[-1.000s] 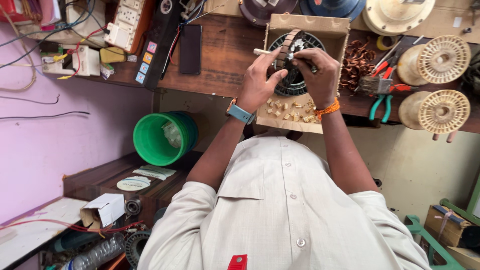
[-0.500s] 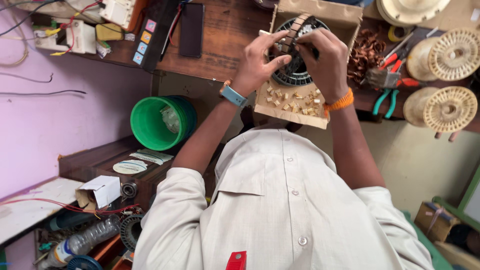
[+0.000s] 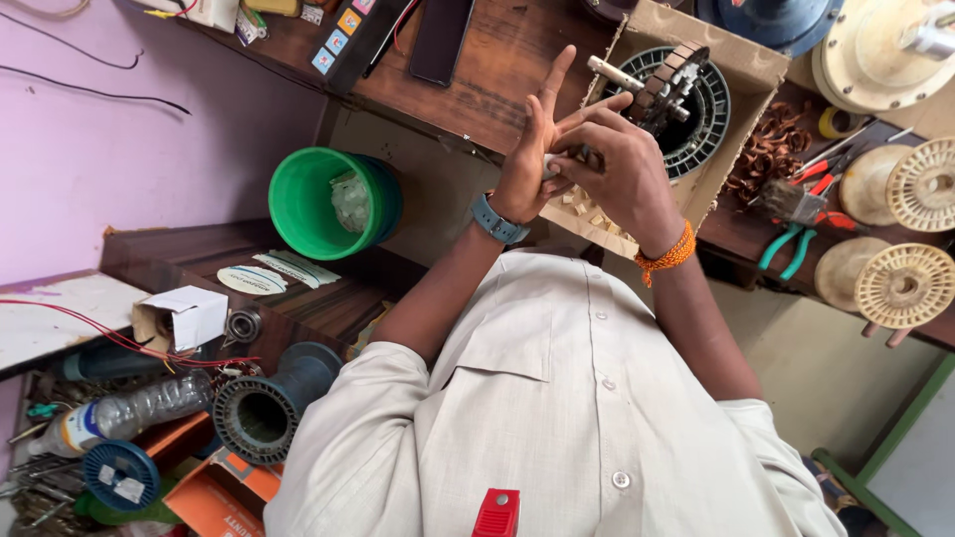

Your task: The person fits small white insulation pieces into the slots of an electric motor stator held in a cardboard box on the workbench, pressing them in by hand one at a time. They reach into a wooden drawer for supplies, dip a hand into a green bucket, then pick up the stator and carry it across the workshop.

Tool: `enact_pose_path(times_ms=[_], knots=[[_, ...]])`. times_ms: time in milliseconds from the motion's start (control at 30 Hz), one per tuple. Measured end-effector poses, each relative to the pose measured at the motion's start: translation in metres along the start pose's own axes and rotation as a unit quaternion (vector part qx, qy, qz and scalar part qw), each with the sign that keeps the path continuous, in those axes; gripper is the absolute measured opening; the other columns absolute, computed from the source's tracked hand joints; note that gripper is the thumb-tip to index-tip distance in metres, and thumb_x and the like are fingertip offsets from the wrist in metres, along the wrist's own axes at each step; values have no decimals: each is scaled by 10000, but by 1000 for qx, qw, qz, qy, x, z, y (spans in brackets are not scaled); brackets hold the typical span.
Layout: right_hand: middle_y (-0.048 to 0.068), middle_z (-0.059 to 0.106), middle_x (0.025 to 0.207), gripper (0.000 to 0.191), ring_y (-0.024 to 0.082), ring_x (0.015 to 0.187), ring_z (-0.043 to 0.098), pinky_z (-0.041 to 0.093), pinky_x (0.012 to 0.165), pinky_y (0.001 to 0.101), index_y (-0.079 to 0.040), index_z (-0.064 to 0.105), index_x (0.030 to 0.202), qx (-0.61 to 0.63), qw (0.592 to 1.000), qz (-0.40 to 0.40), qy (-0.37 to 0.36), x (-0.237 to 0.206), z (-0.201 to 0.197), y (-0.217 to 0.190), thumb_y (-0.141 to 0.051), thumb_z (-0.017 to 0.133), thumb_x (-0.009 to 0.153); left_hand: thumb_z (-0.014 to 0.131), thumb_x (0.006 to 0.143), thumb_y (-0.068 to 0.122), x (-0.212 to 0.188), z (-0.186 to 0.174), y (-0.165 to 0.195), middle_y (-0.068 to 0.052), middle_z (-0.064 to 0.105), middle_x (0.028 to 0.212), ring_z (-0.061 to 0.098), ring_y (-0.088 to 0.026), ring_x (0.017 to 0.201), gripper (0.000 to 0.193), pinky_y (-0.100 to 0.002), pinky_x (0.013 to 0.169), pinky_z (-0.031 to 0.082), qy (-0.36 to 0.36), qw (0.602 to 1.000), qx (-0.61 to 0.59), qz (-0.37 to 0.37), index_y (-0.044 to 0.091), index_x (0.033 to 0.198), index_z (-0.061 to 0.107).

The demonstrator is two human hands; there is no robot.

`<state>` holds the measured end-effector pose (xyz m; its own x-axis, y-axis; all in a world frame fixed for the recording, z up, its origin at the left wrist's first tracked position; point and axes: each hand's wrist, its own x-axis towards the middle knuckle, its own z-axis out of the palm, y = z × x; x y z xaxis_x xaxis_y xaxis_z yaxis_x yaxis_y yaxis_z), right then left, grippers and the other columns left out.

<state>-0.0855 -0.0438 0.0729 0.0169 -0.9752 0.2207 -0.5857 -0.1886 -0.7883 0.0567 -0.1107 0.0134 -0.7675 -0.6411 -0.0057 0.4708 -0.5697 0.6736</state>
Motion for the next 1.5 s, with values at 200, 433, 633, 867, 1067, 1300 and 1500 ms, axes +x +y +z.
enact_pose_path(times_ms=[200,433,633,867,1067,1300,1500], knots=[[120,662,989,199,253,791,674,536,709,367,-14,720,1006,24,998,51,3,3,11,0,-42,817,835,223,1060,666,-4,-4,-4,-252,508,1559,471,7,593,741,-157,424,356,38,999,-9,11,329,1692,32],[110,694,1021,147,307,895,703,555,761,389,-44,668,1032,0,998,-17,58,0,17,-11,-27,739,904,286,1173,517,3,-25,-8,-240,661,1363,537,-2,590,627,-156,441,383,29,994,-102,-30,33,1530,462],[90,721,931,162,287,800,725,571,684,380,-85,673,1070,-53,994,-18,95,-4,28,-12,-48,711,917,328,1140,459,5,-29,-13,-197,731,1151,574,-29,600,566,-169,440,397,98,991,-55,-67,12,1387,573],[64,729,901,139,262,782,736,574,675,370,-110,684,1067,-61,994,13,85,-3,32,-7,-101,732,937,349,1131,436,12,-33,-12,-166,748,1081,492,-16,509,546,-166,402,347,127,987,-63,-81,-5,1338,598],[73,683,1008,178,271,831,711,563,722,389,-130,754,1051,-35,992,107,57,-1,25,-12,-127,753,874,327,1125,508,7,-38,-19,-25,673,826,384,-2,436,649,-178,365,305,138,987,-51,-73,-30,1354,607],[70,698,1059,150,300,909,707,561,760,416,-119,729,1005,-38,994,101,24,-1,24,-6,-129,745,856,330,1136,539,2,-39,-28,28,603,733,354,3,433,682,-172,353,289,138,988,-42,-63,-33,1332,647],[100,703,1032,213,321,953,693,556,786,427,-96,687,1069,-35,995,85,26,-1,26,-5,-115,725,860,301,1084,579,2,-33,-22,-118,751,983,374,-9,427,727,-172,347,289,163,983,-14,-77,-27,1295,642]])
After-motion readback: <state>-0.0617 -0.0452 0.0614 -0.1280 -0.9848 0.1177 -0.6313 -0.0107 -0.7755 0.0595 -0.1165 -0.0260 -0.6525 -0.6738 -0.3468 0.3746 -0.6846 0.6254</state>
